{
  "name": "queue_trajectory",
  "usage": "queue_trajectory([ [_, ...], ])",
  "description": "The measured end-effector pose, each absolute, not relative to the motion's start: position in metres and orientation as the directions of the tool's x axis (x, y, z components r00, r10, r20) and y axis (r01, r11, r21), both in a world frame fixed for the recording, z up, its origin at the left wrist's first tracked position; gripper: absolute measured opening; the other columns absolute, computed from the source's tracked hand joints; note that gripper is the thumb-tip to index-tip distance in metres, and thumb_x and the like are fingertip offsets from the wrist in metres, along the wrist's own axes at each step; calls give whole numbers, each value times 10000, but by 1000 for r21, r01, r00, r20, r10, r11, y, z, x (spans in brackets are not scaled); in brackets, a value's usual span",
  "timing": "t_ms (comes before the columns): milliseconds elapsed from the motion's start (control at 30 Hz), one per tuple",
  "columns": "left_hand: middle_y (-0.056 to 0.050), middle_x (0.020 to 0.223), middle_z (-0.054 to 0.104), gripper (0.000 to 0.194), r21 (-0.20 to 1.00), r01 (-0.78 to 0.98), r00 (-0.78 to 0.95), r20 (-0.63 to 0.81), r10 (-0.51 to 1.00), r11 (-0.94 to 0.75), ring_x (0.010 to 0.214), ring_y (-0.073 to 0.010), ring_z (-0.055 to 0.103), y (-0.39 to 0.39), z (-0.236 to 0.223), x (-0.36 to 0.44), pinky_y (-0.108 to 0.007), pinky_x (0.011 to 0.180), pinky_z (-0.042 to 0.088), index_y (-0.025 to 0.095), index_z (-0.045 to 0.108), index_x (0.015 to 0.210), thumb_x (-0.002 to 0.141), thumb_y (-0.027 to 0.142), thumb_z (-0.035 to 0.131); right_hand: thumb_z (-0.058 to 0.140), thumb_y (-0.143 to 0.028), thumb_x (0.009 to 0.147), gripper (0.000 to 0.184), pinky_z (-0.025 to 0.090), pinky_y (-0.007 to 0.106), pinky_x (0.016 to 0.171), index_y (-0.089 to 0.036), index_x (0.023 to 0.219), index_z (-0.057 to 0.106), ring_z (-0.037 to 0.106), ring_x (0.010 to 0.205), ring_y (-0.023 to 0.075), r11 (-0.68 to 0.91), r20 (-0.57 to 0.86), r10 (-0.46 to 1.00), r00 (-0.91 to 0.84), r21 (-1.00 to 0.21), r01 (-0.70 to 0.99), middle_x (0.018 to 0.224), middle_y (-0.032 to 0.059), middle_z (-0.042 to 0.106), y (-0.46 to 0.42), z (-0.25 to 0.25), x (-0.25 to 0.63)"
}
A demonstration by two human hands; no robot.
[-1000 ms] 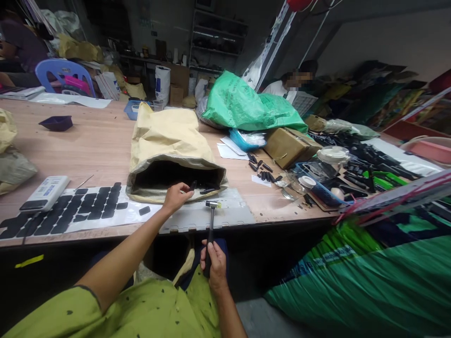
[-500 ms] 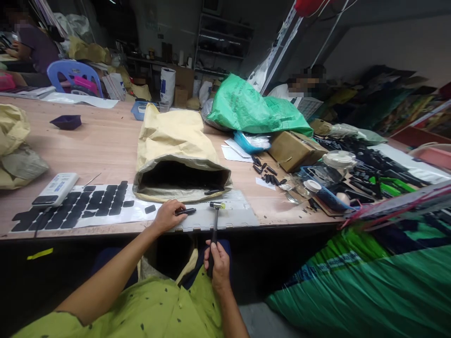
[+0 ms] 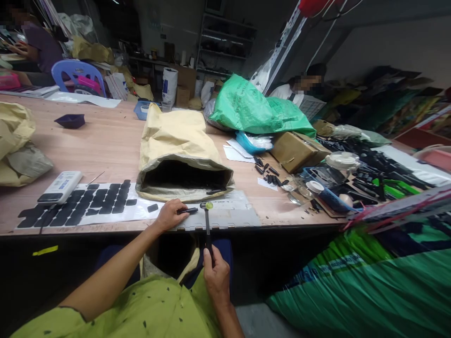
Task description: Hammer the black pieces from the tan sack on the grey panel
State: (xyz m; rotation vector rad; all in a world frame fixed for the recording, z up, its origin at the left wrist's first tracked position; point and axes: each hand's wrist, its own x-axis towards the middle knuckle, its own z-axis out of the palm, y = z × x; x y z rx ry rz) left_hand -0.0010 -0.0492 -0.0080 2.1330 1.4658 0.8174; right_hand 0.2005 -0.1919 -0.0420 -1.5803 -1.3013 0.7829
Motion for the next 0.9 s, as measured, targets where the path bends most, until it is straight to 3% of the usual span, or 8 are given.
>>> queue_trajectory([
  [133, -16, 797, 637, 90, 641, 681, 277, 223, 935, -355, 810, -174, 569, -49, -8, -1, -300, 760, 410, 209, 716, 851, 780, 248, 679, 537, -470, 879, 386, 521, 287, 690, -185, 1079, 703, 665, 749, 221, 55, 171, 969, 179, -853, 519, 877, 75, 732, -190, -39, 201],
  [233, -16, 803, 639, 88, 641, 681, 273, 225, 935, -353, 817, -174, 571, -49, -8, -1, -299, 763, 409, 210, 717, 850, 776, 245, 684, 522, -441, 896, 376, 531, 292, 740, -172, 1091, 698, 686, 804, 233, 72, 170, 977, 130, -835, 545, 950, 92, 739, -189, -42, 201],
  [400, -12, 800, 639, 96, 640, 685, 271, 219, 937, -348, 808, -172, 569, -50, -7, -1, -298, 760, 411, 209, 720, 856, 774, 244, 686, 501, -449, 913, 398, 540, 272, 712, -163, 1107, 699, 695, 794, 226, 54, 159, 978, 136, -819, 572, 936, 88, 747, -191, -43, 202],
  [667, -9, 820, 641, 100, 643, 692, 261, 202, 944, -329, 822, -168, 570, -50, -7, -1, -294, 773, 410, 218, 720, 866, 780, 240, 675, 519, -386, 911, 348, 547, 275, 768, -164, 1118, 688, 704, 877, 230, 176, 244, 969, 38, -790, 587, 1008, 99, 741, -193, -42, 196],
  [800, -9, 814, 640, 103, 636, 695, 265, 206, 942, -334, 818, -167, 570, -49, -9, -1, -294, 760, 403, 222, 722, 870, 782, 248, 675, 545, -425, 891, 367, 543, 289, 749, -166, 1101, 699, 694, 884, 246, 111, 170, 984, 60, -835, 539, 1003, 106, 738, -194, -49, 196],
  [900, -9, 821, 643, 111, 636, 695, 265, 206, 942, -335, 822, -169, 570, -50, -8, -1, -299, 765, 402, 215, 718, 874, 781, 263, 681, 566, -493, 874, 412, 511, 267, 578, -167, 1093, 691, 656, 680, 204, -21, 32, 991, 131, -921, 389, 826, 75, 719, -193, -54, 199],
])
